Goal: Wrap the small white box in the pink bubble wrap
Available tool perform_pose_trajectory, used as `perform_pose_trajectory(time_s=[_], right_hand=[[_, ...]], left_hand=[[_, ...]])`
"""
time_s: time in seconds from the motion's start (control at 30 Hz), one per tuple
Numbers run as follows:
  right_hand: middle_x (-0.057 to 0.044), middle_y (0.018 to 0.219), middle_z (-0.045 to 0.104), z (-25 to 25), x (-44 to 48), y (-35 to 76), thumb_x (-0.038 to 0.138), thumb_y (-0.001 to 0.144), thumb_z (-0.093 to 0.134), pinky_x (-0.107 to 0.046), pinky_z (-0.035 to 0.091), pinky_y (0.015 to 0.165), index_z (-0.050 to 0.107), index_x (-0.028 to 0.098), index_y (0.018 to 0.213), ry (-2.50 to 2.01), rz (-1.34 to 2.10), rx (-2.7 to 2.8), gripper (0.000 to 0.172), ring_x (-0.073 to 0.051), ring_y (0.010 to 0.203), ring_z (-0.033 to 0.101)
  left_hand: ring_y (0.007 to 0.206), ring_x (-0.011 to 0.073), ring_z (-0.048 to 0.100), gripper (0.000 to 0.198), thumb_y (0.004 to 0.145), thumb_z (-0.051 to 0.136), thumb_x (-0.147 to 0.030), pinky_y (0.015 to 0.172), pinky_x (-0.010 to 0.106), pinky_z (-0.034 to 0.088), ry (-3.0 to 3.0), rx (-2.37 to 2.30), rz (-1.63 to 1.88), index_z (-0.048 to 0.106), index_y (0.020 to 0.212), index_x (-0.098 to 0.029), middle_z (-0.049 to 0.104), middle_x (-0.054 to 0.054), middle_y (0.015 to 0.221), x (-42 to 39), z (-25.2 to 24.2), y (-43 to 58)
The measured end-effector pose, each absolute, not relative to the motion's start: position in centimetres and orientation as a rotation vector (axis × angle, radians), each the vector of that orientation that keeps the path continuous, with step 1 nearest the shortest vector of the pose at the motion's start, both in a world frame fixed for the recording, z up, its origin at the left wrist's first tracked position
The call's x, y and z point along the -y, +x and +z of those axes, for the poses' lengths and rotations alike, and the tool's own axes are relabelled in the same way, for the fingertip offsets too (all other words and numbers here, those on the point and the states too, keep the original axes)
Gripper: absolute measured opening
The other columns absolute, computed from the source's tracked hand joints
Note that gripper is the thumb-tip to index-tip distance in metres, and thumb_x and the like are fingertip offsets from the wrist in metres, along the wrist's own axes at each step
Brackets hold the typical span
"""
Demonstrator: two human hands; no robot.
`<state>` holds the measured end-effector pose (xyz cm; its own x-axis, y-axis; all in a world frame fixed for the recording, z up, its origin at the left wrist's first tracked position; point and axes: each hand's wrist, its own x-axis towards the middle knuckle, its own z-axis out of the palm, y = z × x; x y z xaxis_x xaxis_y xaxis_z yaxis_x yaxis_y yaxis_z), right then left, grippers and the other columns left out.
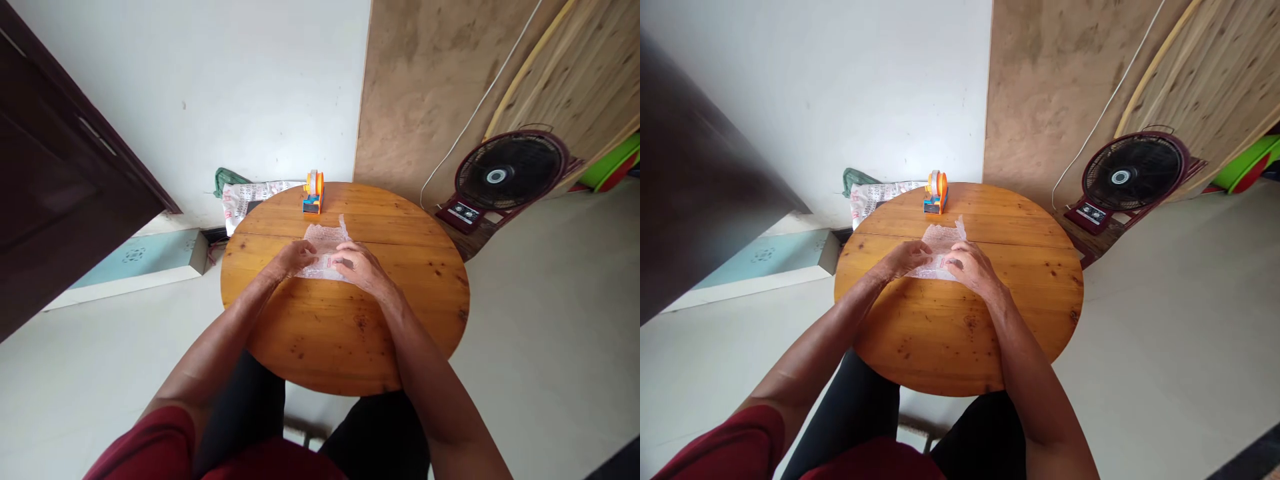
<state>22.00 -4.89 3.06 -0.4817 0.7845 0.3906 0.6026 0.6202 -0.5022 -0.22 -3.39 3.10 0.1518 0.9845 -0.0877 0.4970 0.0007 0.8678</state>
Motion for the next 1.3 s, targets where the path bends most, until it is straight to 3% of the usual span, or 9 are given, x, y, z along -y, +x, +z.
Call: perform_pose_trajectory(time_s=[0.1, 0.2, 0.33, 0.47, 0.6, 0.8, 1.03, 1.17, 1.3], right_hand=[[-0.005, 0.111, 0.067, 3.5, 5.1, 21.9, 0.026, 0.086, 0.062, -0.036, 0.046, 0.096, 0.076, 0.027, 0.088, -1.109, 0.398, 2.245, 0.014, -0.023, 0.107, 0.06], [-0.004, 0.11, 0.067, 3.7, 5.3, 21.9, 0.026, 0.086, 0.062, -0.035, 0.046, 0.095, 0.076, 0.027, 0.087, -1.113, 0.41, 2.246, 0.014, -0.022, 0.106, 0.06], [-0.005, 0.11, 0.068, 3.6, 5.3, 22.0, 0.025, 0.086, 0.062, -0.035, 0.046, 0.094, 0.075, 0.026, 0.086, -1.117, 0.397, 2.243, 0.014, -0.022, 0.104, 0.061], [-0.006, 0.114, 0.067, 3.3, 5.1, 22.0, 0.025, 0.085, 0.062, -0.036, 0.046, 0.095, 0.075, 0.025, 0.09, -1.125, 0.388, 2.23, 0.014, -0.024, 0.108, 0.061], [-0.006, 0.119, 0.066, 3.1, 5.0, 22.0, 0.025, 0.084, 0.063, -0.037, 0.046, 0.097, 0.075, 0.026, 0.089, -1.135, 0.403, 2.217, 0.013, -0.025, 0.112, 0.06], [-0.006, 0.118, 0.065, 3.0, 5.0, 22.0, 0.025, 0.085, 0.063, -0.037, 0.048, 0.096, 0.075, 0.027, 0.088, -1.115, 0.378, 2.225, 0.013, -0.025, 0.114, 0.06], [-0.008, 0.125, 0.063, 2.9, 5.0, 21.8, 0.026, 0.086, 0.061, -0.037, 0.045, 0.101, 0.076, 0.023, 0.092, -1.155, 0.352, 2.224, 0.016, -0.025, 0.118, 0.059], [-0.008, 0.131, 0.061, 2.9, 5.0, 21.7, 0.026, 0.086, 0.061, -0.036, 0.044, 0.102, 0.076, 0.024, 0.093, -1.182, 0.365, 2.233, 0.017, -0.025, 0.121, 0.058], [-0.009, 0.128, 0.063, 2.8, 4.9, 21.7, 0.026, 0.087, 0.06, -0.037, 0.044, 0.101, 0.076, 0.023, 0.091, -1.164, 0.364, 2.239, 0.017, -0.025, 0.122, 0.057]], left_hand=[[0.056, 0.0113, 0.046, 0.02, 0.065, 0.073, -0.034, 0.052, 0.022, 0.03, 1.654, -1.55, 0.775, 0.065, 0.072, -0.018, 0.054, -0.003, 0.06, 3.8, 3.8, -1.4], [0.063, 0.0135, 0.053, 0.033, 0.065, 0.077, -0.044, 0.054, 0.022, 0.035, 1.637, -1.626, 0.821, 0.065, 0.079, -0.018, 0.061, 0.0, 0.069, 5.1, 4.4, -3.1], [0.05, 0.0138, 0.054, 0.055, 0.061, 0.084, -0.05, 0.046, 0.023, 0.032, 1.364, -1.639, 0.718, 0.056, 0.098, -0.019, 0.06, -0.001, 0.06, 6.7, 4.7, -3.8], [0.04, 0.0146, 0.051, 0.064, 0.054, 0.089, -0.05, 0.041, 0.023, 0.024, 1.292, -1.704, 0.659, 0.051, 0.095, -0.021, 0.055, -0.004, 0.047, 6.5, 4.6, -2.8], [0.03, 0.0091, 0.035, 0.056, 0.05, 0.089, -0.054, 0.038, 0.023, 0.017, 1.277, -1.746, 0.549, 0.052, 0.076, -0.021, 0.045, -0.007, 0.037, 5.4, 4.6, -1.7], [0.032, 0.007, 0.032, 0.04, 0.06, 0.084, -0.044, 0.038, 0.023, 0.02, 1.247, -1.605, 0.485, 0.054, 0.054, -0.017, 0.041, -0.005, 0.035, 5.2, 5.0, -0.5], [0.038, 0.008, 0.045, 0.017, 0.063, 0.072, -0.019, 0.039, 0.018, 0.03, 1.217, -1.637, 0.498, 0.057, 0.059, -0.014, 0.05, -0.003, 0.042, 4.7, 5.2, 1.2], [0.046, 0.0116, 0.057, 0.009, 0.066, 0.068, -0.019, 0.048, 0.02, 0.046, 1.176, -1.597, 0.495, 0.061, 0.068, -0.014, 0.06, -0.001, 0.05, 4.6, 5.8, 2.4], [0.049, 0.0134, 0.061, 0.009, 0.071, 0.065, -0.022, 0.054, 0.025, 0.054, 1.126, -1.524, 0.5, 0.061, 0.072, -0.014, 0.065, 0.002, 0.056, 4.8, 6.5, 3.1]])
